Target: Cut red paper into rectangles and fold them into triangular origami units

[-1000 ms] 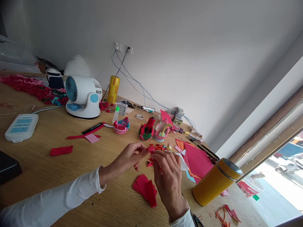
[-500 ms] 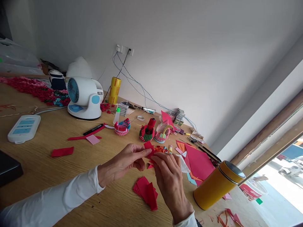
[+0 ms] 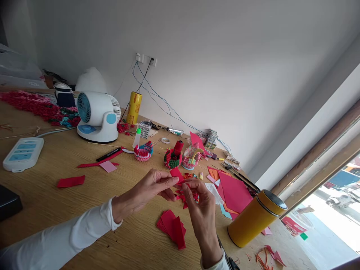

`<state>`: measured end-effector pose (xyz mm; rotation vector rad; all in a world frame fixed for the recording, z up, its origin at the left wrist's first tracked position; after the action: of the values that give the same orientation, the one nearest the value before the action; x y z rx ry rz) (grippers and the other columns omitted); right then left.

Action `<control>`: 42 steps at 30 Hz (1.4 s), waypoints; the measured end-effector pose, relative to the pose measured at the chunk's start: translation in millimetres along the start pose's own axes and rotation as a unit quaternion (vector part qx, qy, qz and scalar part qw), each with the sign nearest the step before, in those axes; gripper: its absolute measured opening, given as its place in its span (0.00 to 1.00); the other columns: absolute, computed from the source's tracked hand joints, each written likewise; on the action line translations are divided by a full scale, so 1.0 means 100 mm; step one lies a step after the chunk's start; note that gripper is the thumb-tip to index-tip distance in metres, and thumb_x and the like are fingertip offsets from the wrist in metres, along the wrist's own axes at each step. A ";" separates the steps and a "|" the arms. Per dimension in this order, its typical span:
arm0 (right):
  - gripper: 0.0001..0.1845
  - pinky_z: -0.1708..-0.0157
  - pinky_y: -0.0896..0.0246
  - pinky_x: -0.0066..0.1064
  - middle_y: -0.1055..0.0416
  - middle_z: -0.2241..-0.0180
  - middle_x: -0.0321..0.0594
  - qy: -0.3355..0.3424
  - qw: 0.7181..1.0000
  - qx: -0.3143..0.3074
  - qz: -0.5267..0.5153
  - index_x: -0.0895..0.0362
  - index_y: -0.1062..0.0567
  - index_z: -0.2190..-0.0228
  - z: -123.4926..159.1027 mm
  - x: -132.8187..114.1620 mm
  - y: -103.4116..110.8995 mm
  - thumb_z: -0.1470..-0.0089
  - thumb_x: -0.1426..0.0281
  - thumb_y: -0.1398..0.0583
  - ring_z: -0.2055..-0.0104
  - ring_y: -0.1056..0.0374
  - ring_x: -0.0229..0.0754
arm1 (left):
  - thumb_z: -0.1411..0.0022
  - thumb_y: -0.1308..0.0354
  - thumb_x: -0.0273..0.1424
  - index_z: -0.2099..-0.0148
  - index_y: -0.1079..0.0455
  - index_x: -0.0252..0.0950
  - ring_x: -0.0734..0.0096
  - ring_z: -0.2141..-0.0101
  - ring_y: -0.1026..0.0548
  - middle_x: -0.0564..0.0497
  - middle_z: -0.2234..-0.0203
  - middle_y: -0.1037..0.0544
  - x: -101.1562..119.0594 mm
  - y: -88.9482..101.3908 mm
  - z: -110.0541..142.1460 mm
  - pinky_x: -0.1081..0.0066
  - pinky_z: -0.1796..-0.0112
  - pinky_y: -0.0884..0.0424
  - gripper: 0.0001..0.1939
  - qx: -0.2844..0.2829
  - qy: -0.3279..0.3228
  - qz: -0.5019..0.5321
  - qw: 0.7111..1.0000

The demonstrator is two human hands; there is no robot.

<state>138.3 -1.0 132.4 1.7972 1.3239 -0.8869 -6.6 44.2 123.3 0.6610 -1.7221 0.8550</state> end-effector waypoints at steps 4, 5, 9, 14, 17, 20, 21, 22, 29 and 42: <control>0.09 0.75 0.40 0.27 0.26 0.70 0.38 -0.055 0.996 0.018 -0.064 0.55 0.22 0.70 0.01 0.08 -0.01 0.50 0.62 0.33 0.70 0.33 0.39 | 0.40 0.40 0.42 0.63 0.25 0.31 0.73 0.75 0.22 0.49 0.77 0.21 0.02 0.00 -0.01 0.75 0.71 0.28 0.17 -0.006 -0.006 -0.014 1.000; 0.09 0.76 0.40 0.26 0.26 0.71 0.38 -0.062 0.995 0.025 -0.072 0.55 0.22 0.71 0.01 0.09 -0.02 0.51 0.62 0.32 0.72 0.34 0.38 | 0.40 0.39 0.42 0.64 0.25 0.31 0.73 0.75 0.22 0.49 0.77 0.21 0.03 0.00 -0.02 0.74 0.71 0.28 0.17 -0.008 -0.007 -0.014 1.000; 0.11 0.77 0.42 0.26 0.28 0.74 0.36 -0.068 0.992 0.042 -0.095 0.56 0.23 0.72 0.01 0.11 -0.03 0.52 0.62 0.31 0.74 0.36 0.36 | 0.44 0.35 0.40 0.62 0.25 0.31 0.74 0.74 0.23 0.48 0.74 0.21 0.01 -0.01 -0.04 0.74 0.70 0.28 0.16 -0.022 -0.013 -0.019 1.000; 0.12 0.76 0.42 0.26 0.29 0.73 0.36 -0.073 0.992 0.037 -0.091 0.56 0.24 0.71 0.01 0.10 -0.03 0.52 0.62 0.31 0.73 0.36 0.36 | 0.45 0.35 0.40 0.61 0.27 0.30 0.74 0.73 0.24 0.46 0.69 0.21 0.00 0.00 -0.02 0.72 0.68 0.29 0.18 -0.022 -0.023 -0.033 0.999; 0.12 0.78 0.43 0.26 0.29 0.73 0.36 -0.071 0.993 0.039 -0.089 0.56 0.24 0.71 0.01 0.08 -0.02 0.53 0.62 0.31 0.73 0.37 0.37 | 0.43 0.36 0.40 0.63 0.29 0.31 0.72 0.72 0.23 0.48 0.73 0.22 0.03 -0.02 0.00 0.72 0.68 0.28 0.16 -0.020 -0.015 -0.027 0.999; 0.12 0.79 0.44 0.25 0.30 0.74 0.35 -0.069 0.992 0.045 -0.095 0.56 0.25 0.71 0.01 0.07 -0.01 0.53 0.62 0.31 0.75 0.38 0.35 | 0.45 0.35 0.40 0.64 0.30 0.32 0.71 0.72 0.23 0.50 0.73 0.23 0.08 -0.05 0.02 0.72 0.69 0.27 0.15 -0.021 -0.009 -0.009 1.000; 0.12 0.79 0.45 0.25 0.31 0.74 0.34 -0.071 0.992 0.044 -0.098 0.56 0.25 0.71 0.01 0.08 -0.01 0.52 0.63 0.31 0.76 0.39 0.35 | 0.45 0.35 0.39 0.63 0.30 0.32 0.71 0.72 0.23 0.51 0.72 0.24 0.09 -0.06 0.02 0.72 0.70 0.27 0.16 -0.022 -0.011 -0.002 1.000; 0.11 0.79 0.45 0.25 0.31 0.74 0.34 -0.074 0.991 0.040 -0.103 0.56 0.25 0.71 0.02 0.08 -0.01 0.52 0.63 0.31 0.76 0.39 0.34 | 0.45 0.35 0.39 0.62 0.30 0.32 0.71 0.72 0.23 0.51 0.72 0.24 0.10 -0.07 0.03 0.72 0.70 0.27 0.16 -0.023 -0.013 0.004 1.000; 0.10 0.76 0.44 0.25 0.29 0.75 0.33 -0.082 0.987 0.014 -0.134 0.55 0.26 0.71 0.03 0.03 -0.06 0.49 0.63 0.33 0.74 0.37 0.34 | 0.47 0.33 0.39 0.62 0.27 0.31 0.73 0.73 0.24 0.50 0.74 0.23 0.10 -0.06 0.03 0.74 0.72 0.28 0.16 -0.029 -0.021 0.017 0.999; 0.13 0.78 0.43 0.25 0.32 0.77 0.33 -0.077 0.993 0.028 -0.087 0.56 0.26 0.71 0.03 0.04 -0.05 0.51 0.60 0.32 0.77 0.39 0.34 | 0.46 0.34 0.41 0.64 0.26 0.30 0.72 0.72 0.23 0.49 0.74 0.22 0.09 -0.07 0.02 0.75 0.71 0.27 0.17 -0.034 0.007 0.057 0.998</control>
<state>134.4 -0.6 127.1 1.6382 1.3819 -1.1439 -5.1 37.7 133.2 0.5143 -1.7821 0.8749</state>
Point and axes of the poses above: each hand's wrist, its own z-axis away from the middle knuckle, its own y-axis out of the back of the hand, x = y × z, the point moved 4 cm from there along -z, towards the middle knuckle
